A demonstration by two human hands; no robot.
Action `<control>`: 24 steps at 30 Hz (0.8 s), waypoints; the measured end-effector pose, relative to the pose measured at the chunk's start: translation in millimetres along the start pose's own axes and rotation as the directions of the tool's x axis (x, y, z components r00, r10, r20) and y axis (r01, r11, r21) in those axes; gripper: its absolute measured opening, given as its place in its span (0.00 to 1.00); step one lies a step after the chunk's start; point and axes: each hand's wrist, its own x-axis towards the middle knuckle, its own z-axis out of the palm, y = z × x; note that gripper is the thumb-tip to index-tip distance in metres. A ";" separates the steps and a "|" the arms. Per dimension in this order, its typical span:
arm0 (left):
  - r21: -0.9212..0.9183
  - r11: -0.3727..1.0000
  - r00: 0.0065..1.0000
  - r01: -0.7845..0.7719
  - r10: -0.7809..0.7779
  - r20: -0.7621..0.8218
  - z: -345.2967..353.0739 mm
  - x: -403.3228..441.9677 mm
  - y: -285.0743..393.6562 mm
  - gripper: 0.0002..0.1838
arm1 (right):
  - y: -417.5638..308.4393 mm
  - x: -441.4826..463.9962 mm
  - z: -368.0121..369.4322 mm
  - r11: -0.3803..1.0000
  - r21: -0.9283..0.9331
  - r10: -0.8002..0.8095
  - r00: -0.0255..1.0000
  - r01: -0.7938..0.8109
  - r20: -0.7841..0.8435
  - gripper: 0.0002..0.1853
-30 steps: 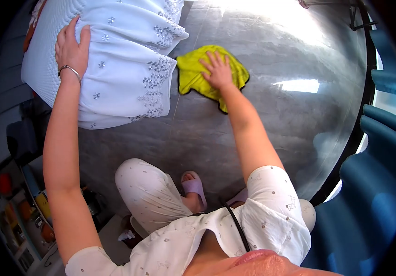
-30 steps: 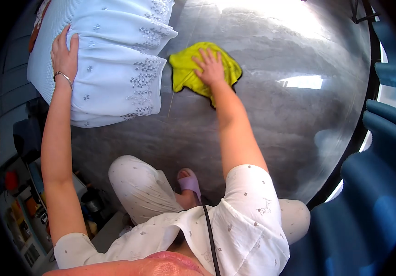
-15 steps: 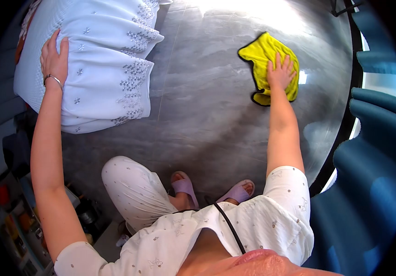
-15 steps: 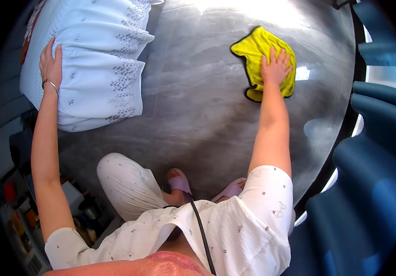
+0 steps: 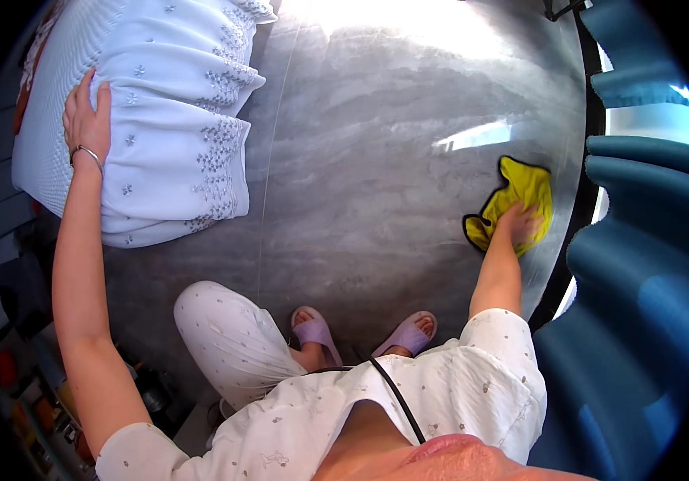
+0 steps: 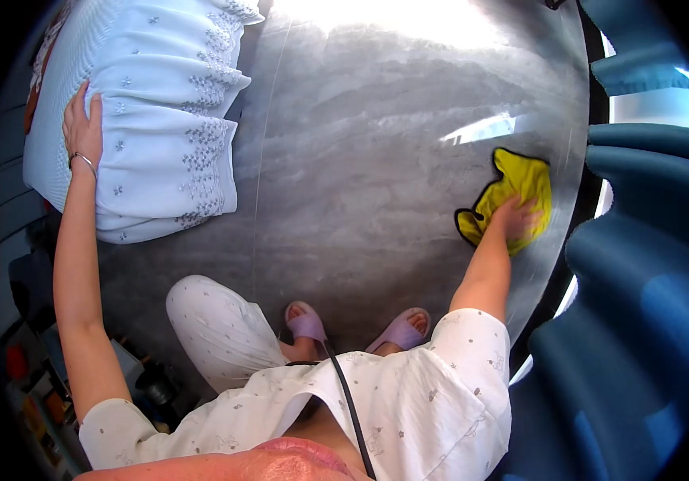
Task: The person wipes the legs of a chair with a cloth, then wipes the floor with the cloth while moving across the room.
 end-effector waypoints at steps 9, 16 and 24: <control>0.032 0.999 1.000 0.027 -0.027 -0.001 -0.9 -2.9 1.6 0.28 | 10.1 -64.9 -10.8 0.863 -0.117 0.482 0.870 -0.492 -0.101 0.30; 0.044 0.999 1.000 0.017 -0.016 -0.012 -1.8 -3.6 4.4 0.28 | -68.7 -158.1 -30.8 0.906 -0.096 -0.401 0.908 0.412 0.122 0.31; 0.036 0.999 1.000 0.015 -0.014 -0.023 -1.7 -5.6 5.7 0.27 | -168.9 -275.6 -80.9 0.234 0.468 -0.964 0.140 0.852 0.226 0.31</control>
